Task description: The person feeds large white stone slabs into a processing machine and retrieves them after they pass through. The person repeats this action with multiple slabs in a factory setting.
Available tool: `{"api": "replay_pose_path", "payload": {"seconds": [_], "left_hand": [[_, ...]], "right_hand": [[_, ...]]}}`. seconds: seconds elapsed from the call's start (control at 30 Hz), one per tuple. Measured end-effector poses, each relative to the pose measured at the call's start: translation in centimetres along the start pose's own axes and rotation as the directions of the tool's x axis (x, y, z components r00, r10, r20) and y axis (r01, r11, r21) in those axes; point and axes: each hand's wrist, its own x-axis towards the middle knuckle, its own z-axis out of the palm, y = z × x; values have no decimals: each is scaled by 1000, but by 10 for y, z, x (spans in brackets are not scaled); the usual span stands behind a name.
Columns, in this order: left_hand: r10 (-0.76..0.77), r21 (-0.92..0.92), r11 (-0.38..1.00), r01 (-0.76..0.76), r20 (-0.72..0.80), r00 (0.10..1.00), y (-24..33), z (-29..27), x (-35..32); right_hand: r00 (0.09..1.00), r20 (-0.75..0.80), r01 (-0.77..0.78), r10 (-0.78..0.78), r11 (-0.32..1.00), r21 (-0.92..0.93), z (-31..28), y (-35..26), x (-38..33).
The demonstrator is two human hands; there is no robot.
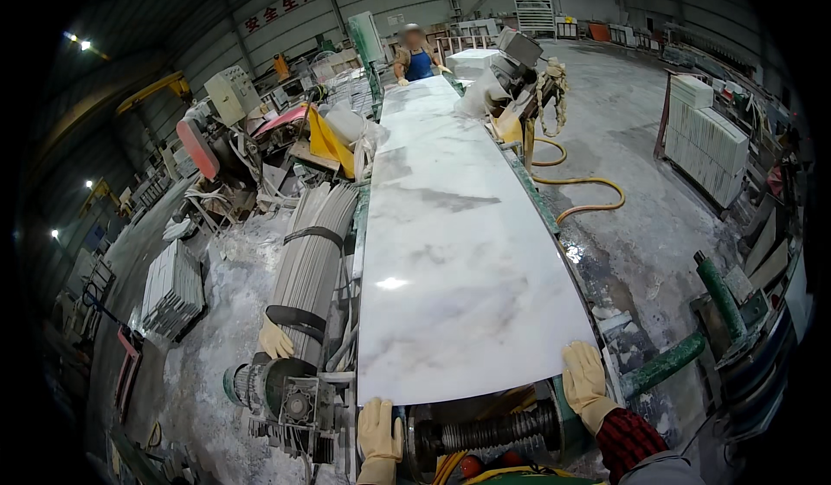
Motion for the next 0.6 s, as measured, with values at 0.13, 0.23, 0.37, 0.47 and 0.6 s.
{"api": "replay_pose_path", "payload": {"seconds": [0.13, 0.23, 0.37, 0.47, 0.6], "left_hand": [[-80, -67, 994, 86, 95, 992, 1, -3, -4], [-98, -77, 991, 108, 117, 988, -1, 0, -8], [7, 4, 1000, -7, -15, 1000, 0, -1, -5], [-2, -13, 1000, 2, 5, 1000, 3, -5, -2], [-43, -26, 999, 44, 45, 998, 3, -5, -8]], "right_hand": [[1000, 3, -4, 4, 1000, 13, -2, -2, 1], [1000, -7, 5, -5, 1000, 7, -1, -2, 0], [1000, 5, 1, -1, 1000, 19, -3, -3, 0], [1000, 8, -12, 12, 1000, 11, -4, -5, -1], [1000, 17, -19, 19, 1000, 13, -8, -9, 0]]}}
